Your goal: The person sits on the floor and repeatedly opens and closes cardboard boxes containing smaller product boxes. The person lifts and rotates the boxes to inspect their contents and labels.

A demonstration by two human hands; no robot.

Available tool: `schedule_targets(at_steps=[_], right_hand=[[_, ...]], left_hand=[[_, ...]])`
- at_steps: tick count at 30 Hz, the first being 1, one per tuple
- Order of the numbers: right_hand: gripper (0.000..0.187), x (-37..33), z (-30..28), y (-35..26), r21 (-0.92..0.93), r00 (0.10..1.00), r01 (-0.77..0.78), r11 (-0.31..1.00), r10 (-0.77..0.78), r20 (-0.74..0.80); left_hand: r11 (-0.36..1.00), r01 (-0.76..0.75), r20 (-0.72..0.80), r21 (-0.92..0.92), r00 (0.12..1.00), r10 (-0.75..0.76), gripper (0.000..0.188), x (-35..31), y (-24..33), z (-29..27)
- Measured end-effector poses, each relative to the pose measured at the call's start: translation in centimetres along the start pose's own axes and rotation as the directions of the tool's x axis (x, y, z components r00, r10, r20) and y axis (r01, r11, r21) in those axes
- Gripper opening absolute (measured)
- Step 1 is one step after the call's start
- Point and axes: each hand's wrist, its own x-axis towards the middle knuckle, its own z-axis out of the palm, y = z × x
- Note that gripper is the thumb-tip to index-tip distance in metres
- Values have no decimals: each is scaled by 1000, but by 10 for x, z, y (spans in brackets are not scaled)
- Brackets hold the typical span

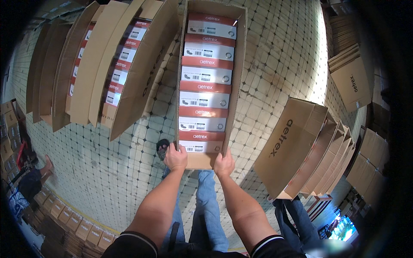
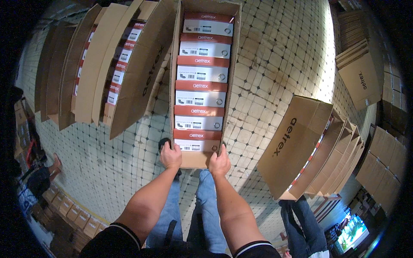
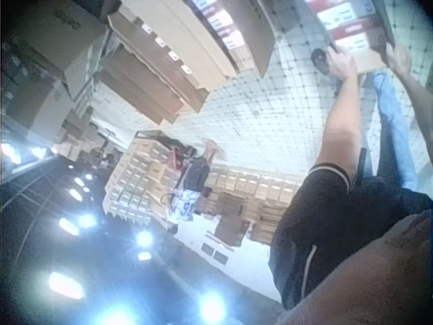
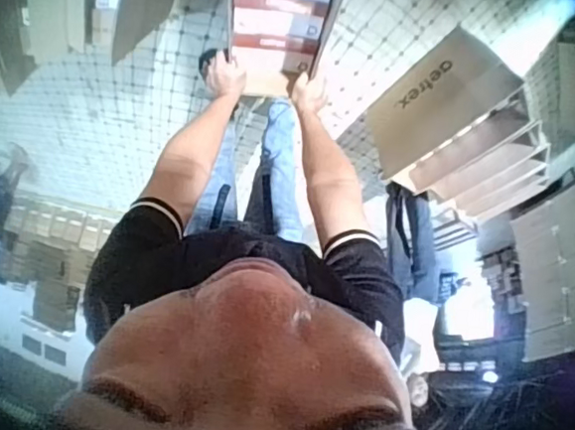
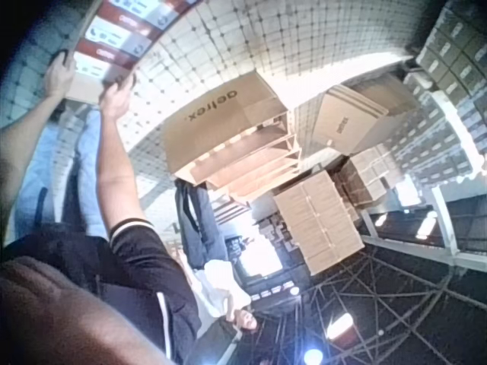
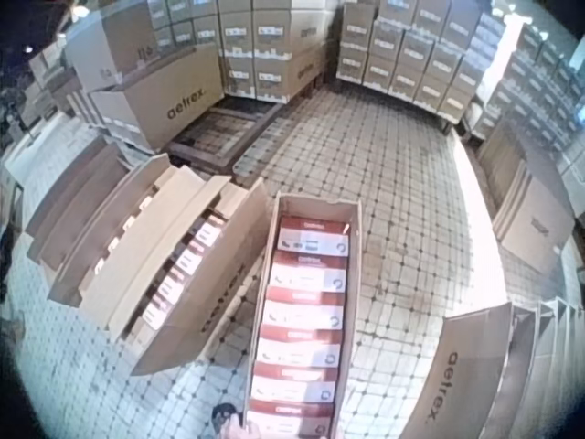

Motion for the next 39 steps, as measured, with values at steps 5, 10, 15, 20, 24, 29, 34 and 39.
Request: schedule_targets(at_steps=[5,10,15,20,24,29,34,39], right_hand=[[55,0,-2,-1,-17,1000,-18,1000,18,4],[56,-1,-4,-2,-21,1000,-24,999,25,14],[57,-1,-2,2,8,1000,-18,1000,18,18],[59,0,-1,5,4,1000,-4,1000,4,21],[59,-1,-6,3,3,995,-54,999,53,89],[56,11,-33,-21,22,996,86,996,-85,-20],[53,109,-87,-98,-62,980,199,978,-196,40],[49,176,-128,-130,-418,870,420,806,-225,439]], left_hand=[[1000,5,1,-2,1000,-5,31,0,2,-1],[1000,-6,-3,-23,1000,6,28,-2,4,-2],[1000,-2,-7,-10,1000,2,27,-1,2,3],[1000,-13,-10,14,1000,13,29,-2,-1,6],[1000,-19,-29,5,999,19,28,-4,0,5],[1000,-6,-4,18,1000,6,26,-1,0,2],[1000,-24,-9,14,1000,24,29,-3,0,0],[998,-39,50,43,998,36,32,-1,2,-9]])
